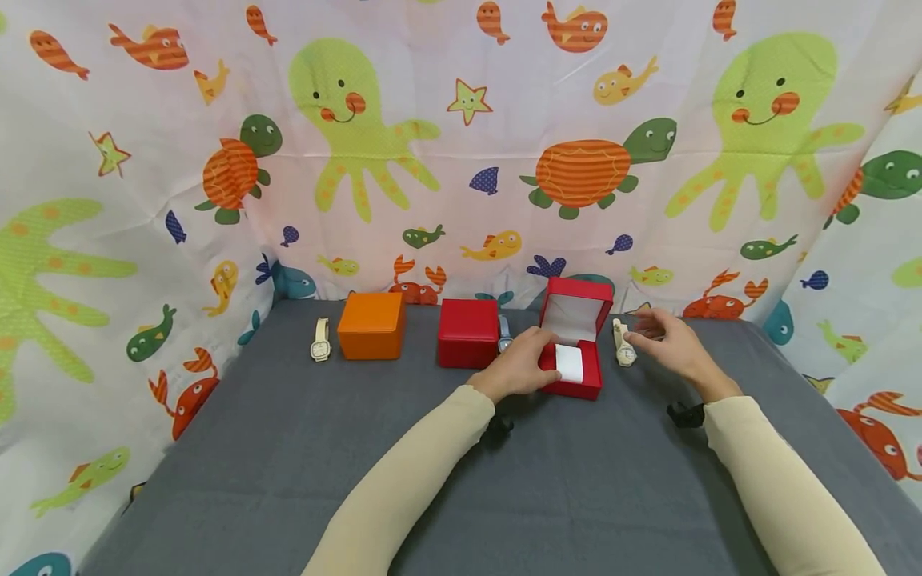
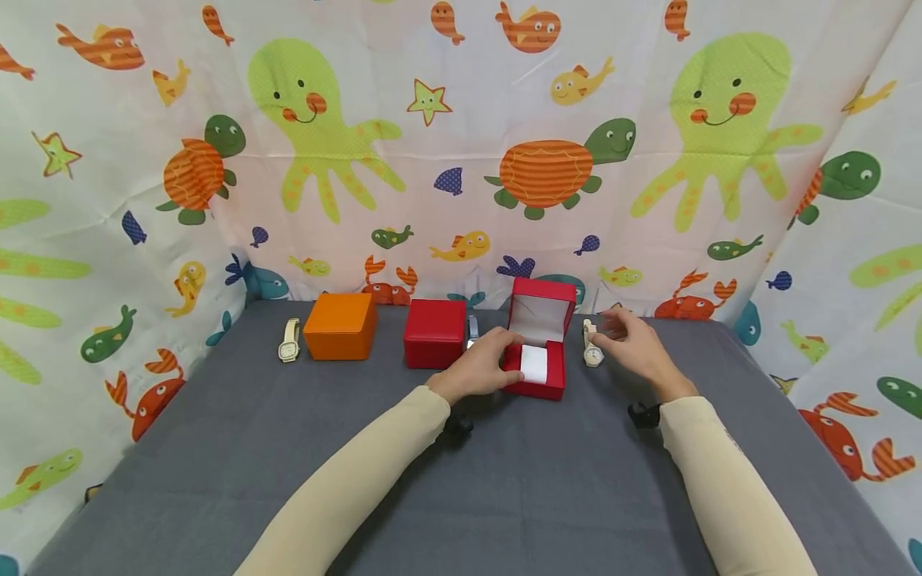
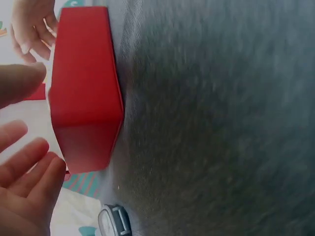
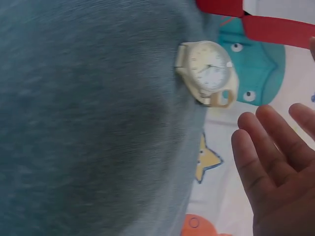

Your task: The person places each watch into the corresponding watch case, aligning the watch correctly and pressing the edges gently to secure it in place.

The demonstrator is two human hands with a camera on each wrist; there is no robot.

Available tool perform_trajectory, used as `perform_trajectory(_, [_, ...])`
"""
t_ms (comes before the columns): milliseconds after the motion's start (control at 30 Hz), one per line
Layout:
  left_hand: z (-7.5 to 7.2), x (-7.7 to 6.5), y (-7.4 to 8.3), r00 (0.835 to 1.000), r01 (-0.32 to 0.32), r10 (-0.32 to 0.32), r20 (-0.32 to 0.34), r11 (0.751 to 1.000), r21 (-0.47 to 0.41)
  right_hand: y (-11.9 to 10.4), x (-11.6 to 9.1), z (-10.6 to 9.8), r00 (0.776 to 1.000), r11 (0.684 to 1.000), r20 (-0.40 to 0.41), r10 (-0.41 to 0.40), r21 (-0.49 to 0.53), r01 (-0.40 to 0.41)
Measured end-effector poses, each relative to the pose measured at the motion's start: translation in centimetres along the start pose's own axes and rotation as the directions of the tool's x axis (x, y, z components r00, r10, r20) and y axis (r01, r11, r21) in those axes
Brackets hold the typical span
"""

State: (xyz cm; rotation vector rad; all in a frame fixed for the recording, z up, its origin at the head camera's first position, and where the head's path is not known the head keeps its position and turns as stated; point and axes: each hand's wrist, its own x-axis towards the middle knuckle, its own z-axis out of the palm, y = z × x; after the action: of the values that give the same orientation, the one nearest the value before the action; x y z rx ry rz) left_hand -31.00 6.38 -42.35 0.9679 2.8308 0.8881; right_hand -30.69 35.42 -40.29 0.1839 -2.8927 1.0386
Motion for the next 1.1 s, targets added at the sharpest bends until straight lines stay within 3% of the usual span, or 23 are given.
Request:
perform_trajectory(467, [-0.8,2.6,0.5,0.985,-0.044,0.024,0.171,0.993,0.112,1.7,0.4,2.0,0.995,0.999,0.098,0.031,-0.039,-0.027])
perform_trajectory(667, [-1.2,3.4,1.0,0.969,-0.030,-0.013,0.246,0.985,0.169,1.7,0.6,2.3,0.995,0.997,0.097,0.025,-0.071,-0.019])
perform_trajectory(833, [-1.7,3.7,2.0,0.953,-0.045,-0.040,0.300,0.962,0.271,1.6,0.7,2.4,0.996,0.996,0.087,0.004,-0.085,0.004])
perform_trajectory(1100, [-2.1,3.8,2.6,0.946,-0.059,-0.044,0.322,0.950,0.305,1.6,0.8,2.7,0.997,0.994,0.061,-0.037,-0.102,0.043])
